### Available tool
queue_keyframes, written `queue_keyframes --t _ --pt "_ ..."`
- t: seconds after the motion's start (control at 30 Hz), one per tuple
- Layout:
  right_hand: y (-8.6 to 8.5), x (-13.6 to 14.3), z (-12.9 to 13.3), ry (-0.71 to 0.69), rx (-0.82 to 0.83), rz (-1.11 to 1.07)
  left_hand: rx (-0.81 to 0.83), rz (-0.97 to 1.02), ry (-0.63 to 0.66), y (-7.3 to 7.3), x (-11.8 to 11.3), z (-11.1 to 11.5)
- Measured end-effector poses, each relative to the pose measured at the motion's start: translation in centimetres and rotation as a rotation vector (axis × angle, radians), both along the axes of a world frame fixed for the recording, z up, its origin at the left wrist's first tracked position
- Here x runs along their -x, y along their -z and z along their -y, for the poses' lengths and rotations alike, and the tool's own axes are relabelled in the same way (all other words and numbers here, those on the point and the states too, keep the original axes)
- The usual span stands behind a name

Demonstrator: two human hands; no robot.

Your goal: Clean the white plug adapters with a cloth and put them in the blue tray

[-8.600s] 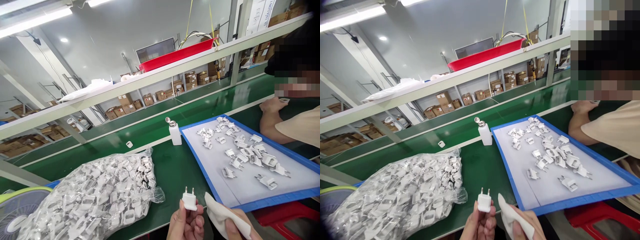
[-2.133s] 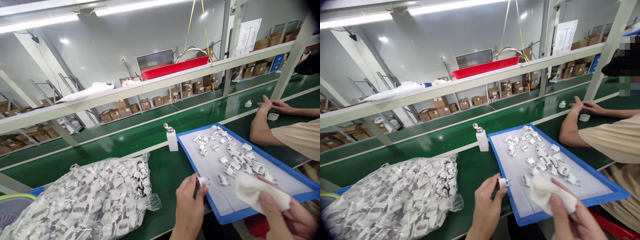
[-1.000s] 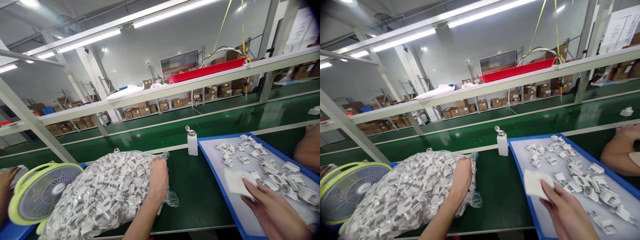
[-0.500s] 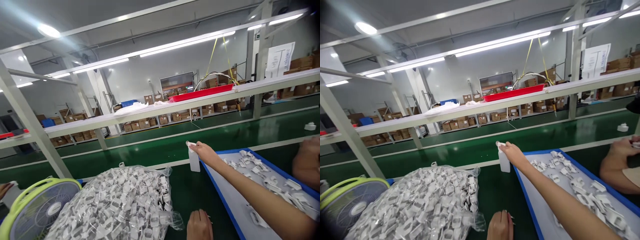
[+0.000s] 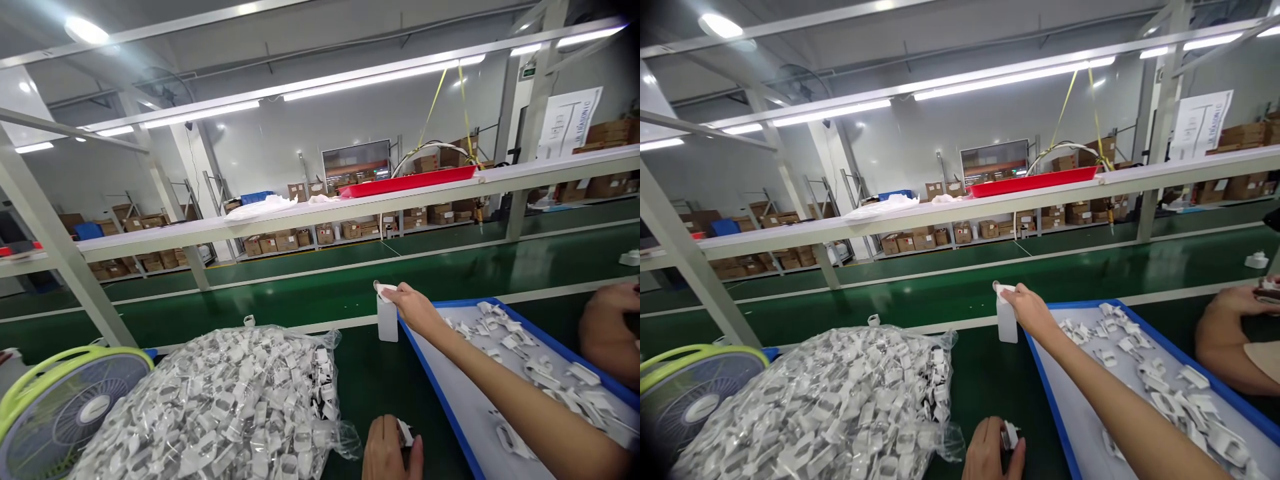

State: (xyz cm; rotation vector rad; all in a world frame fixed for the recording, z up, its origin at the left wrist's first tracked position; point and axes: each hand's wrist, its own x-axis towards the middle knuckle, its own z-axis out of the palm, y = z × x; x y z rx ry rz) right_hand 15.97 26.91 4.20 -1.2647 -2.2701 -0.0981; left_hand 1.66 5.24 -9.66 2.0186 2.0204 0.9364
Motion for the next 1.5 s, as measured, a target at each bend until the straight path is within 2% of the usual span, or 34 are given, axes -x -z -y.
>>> queue_keyframes --t 0.1,0.2,0.3,0.37,0.43,0.53,0.63,0.7,0.73,0.77,0.83,0.93,1.0,1.07,1.13,1.3,1.4,1.5 --pt "-0.2 -0.1 0.1 -0.009 0.037 -0.071 0.077 0.191 0.152 -1.2 1.2 0.3" --pt "-0.6 -0.2 0.3 -0.005 0.095 -0.211 0.158 0.268 0.267 -1.9 2.3 0.5" --pt "-1.1 -0.2 1.4 0.032 0.183 -0.437 0.184 0.289 0.344 -2.2 3.1 0.8" --pt "-1.1 -0.1 3.1 0.075 0.261 -0.633 0.168 0.299 0.365 -2.4 3.6 1.1" --pt "-0.6 0.2 6.1 0.118 0.368 -0.841 0.18 0.322 0.345 -2.6 4.2 1.6" --pt "1.3 1.0 12.6 0.142 0.563 -1.098 0.25 0.355 0.32 -3.2 5.1 2.2" --pt "4.4 2.1 19.1 0.168 0.697 -1.27 0.258 0.368 0.304 -3.8 5.6 2.6" --pt "7.1 2.7 22.3 0.225 0.739 -1.354 0.226 0.364 0.291 -4.0 5.6 2.6" --pt "8.5 2.9 23.4 0.285 0.709 -1.383 0.216 0.356 0.29 -4.0 5.6 2.6" --pt "9.8 3.0 24.1 0.312 0.636 -1.327 0.21 0.346 0.286 -3.9 5.6 2.5" --pt "12.3 3.0 24.7 0.227 0.419 -1.093 0.219 0.324 0.277 -3.8 5.6 2.4" --pt "14.6 2.6 24.2 -0.062 0.125 -0.736 0.245 0.279 0.291 -3.8 5.8 2.1" --pt "15.3 2.3 23.7 -0.218 0.05 -0.57 0.265 0.24 0.304 -4.1 5.9 1.9" --pt "15.7 2.0 23.6 -0.289 0.043 -0.454 0.29 0.211 0.309 -4.5 6.0 1.6" --pt "16.0 1.5 23.8 -0.301 0.031 -0.368 0.319 0.208 0.314 -4.6 6.1 1.4" --pt "16.5 0.1 24.3 -0.328 -0.088 -0.182 0.355 0.272 0.34 -4.1 6.7 0.9" --pt "15.8 0.0 23.8 -0.351 -0.098 -0.193 0.372 0.268 0.351 -4.0 6.8 0.8" --pt "14.3 0.7 22.9 -0.36 -0.023 -0.308 0.396 0.26 0.357 -4.4 6.7 0.8"
